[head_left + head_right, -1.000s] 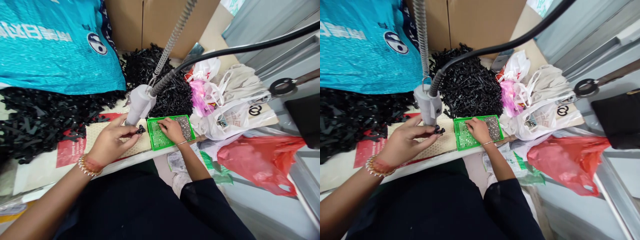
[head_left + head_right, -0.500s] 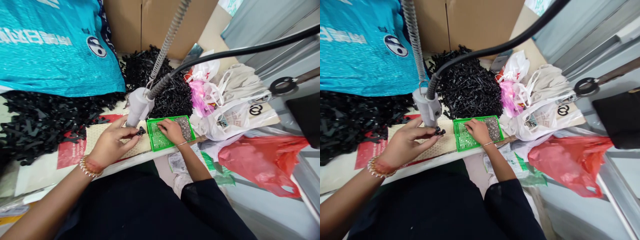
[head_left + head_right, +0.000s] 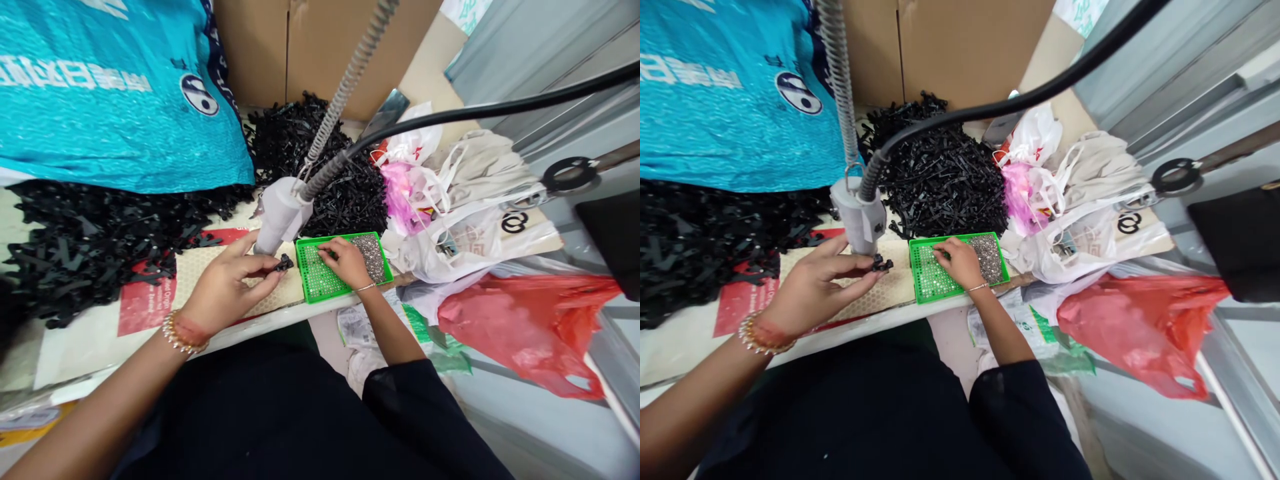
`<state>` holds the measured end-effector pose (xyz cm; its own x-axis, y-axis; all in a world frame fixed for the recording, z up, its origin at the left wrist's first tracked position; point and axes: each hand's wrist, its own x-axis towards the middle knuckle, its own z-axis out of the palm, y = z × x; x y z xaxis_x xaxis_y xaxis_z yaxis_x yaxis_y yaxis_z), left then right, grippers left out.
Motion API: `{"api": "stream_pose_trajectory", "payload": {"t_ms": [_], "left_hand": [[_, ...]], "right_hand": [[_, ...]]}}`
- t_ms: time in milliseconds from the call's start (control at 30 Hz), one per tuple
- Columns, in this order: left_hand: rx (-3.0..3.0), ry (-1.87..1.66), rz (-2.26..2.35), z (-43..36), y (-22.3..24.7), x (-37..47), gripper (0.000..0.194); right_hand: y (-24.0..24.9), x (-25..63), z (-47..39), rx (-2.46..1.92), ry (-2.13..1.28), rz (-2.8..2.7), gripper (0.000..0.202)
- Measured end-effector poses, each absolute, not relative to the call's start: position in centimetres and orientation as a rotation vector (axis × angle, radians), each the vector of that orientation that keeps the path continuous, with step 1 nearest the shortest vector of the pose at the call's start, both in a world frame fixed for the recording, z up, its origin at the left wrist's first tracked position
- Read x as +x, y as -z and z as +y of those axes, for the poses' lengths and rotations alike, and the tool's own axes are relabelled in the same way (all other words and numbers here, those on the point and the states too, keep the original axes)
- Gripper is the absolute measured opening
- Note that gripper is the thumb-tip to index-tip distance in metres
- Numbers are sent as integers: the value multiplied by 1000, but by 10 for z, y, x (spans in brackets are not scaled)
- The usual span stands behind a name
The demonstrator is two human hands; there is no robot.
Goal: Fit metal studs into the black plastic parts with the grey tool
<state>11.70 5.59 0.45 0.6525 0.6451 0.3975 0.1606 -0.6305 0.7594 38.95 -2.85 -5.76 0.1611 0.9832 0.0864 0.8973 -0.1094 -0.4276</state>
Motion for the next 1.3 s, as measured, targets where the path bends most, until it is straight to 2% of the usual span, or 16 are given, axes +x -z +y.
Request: {"api": "stream_pose_trajectory", "payload": {"t_ms": [233, 967, 1167, 1300], "left_hand": [[2152, -878, 634, 55, -3, 116, 15], [2180, -909, 608, 53, -4, 114, 13], [2186, -885, 642, 55, -4, 111, 15], [2174, -894, 653, 55, -3, 111, 16]], "right_hand": [[63, 391, -21, -2040, -319, -1710, 15], [67, 393, -24, -1960, -337, -1708, 21], [53, 393, -32, -1975, -325, -1677, 27], [34, 407, -49, -2020, -151, -1767, 28]]}}
